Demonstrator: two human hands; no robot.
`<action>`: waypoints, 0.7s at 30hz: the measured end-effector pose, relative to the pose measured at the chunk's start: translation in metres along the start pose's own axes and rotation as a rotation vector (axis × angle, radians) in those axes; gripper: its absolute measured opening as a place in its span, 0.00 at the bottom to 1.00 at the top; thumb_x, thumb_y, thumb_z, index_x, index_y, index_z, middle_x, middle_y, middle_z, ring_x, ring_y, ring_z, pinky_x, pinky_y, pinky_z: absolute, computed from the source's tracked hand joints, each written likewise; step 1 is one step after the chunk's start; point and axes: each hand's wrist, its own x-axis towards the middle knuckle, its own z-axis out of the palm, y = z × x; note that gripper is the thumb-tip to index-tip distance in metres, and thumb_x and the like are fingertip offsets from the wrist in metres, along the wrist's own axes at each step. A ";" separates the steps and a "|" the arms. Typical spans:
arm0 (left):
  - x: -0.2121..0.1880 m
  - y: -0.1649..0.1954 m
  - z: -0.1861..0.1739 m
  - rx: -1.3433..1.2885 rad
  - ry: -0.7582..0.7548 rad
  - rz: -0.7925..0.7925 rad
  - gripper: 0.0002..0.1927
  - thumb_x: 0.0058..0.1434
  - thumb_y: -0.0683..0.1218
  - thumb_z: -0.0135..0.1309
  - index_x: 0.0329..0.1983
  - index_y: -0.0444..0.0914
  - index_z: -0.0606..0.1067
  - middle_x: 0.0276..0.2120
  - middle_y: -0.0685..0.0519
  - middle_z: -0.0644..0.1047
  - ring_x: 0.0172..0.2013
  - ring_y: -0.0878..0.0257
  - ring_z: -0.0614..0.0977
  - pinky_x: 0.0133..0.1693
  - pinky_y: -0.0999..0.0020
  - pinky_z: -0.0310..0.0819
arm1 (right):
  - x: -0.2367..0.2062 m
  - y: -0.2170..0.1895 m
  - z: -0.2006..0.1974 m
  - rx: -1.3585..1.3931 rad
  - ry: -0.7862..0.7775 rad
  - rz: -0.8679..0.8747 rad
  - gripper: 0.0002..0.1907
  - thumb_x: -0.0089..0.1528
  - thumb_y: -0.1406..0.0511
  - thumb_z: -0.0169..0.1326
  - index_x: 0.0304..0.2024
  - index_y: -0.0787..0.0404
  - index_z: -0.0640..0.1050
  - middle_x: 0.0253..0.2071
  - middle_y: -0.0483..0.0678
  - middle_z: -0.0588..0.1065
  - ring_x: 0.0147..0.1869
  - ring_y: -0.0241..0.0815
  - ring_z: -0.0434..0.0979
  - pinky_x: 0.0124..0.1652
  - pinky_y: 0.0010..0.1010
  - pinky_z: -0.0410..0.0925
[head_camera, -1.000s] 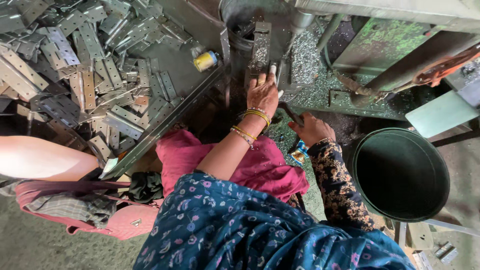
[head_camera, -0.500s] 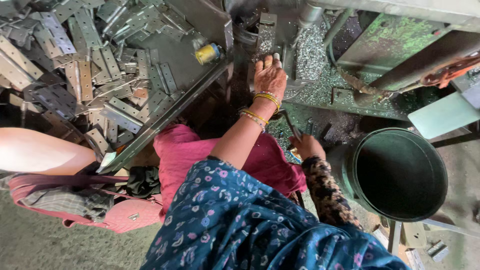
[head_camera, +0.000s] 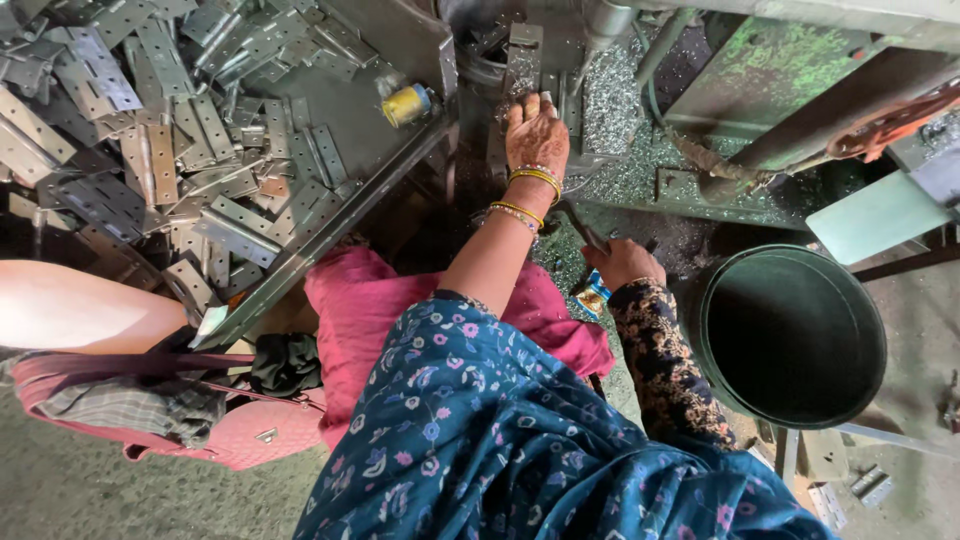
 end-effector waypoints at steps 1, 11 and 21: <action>0.000 0.000 0.001 0.006 0.023 -0.013 0.15 0.60 0.48 0.49 0.43 0.41 0.84 0.63 0.51 0.72 0.63 0.56 0.68 0.57 0.55 0.59 | 0.000 0.001 0.007 0.008 -0.014 0.024 0.32 0.61 0.38 0.54 0.44 0.58 0.83 0.42 0.61 0.81 0.51 0.62 0.81 0.50 0.52 0.71; 0.018 -0.001 -0.006 -0.030 -0.023 -0.047 0.15 0.61 0.48 0.50 0.44 0.43 0.85 0.71 0.52 0.65 0.64 0.57 0.66 0.58 0.58 0.59 | 0.014 0.017 0.015 0.013 -0.002 -0.048 0.30 0.61 0.40 0.54 0.42 0.58 0.82 0.40 0.61 0.80 0.48 0.63 0.81 0.47 0.54 0.71; 0.005 -0.006 -0.007 -0.117 -0.118 -0.113 0.17 0.65 0.47 0.47 0.51 0.43 0.81 0.75 0.51 0.58 0.66 0.57 0.63 0.62 0.54 0.55 | 0.013 0.023 0.037 0.079 -0.015 -0.091 0.30 0.61 0.41 0.56 0.41 0.61 0.81 0.39 0.64 0.80 0.47 0.65 0.81 0.45 0.55 0.71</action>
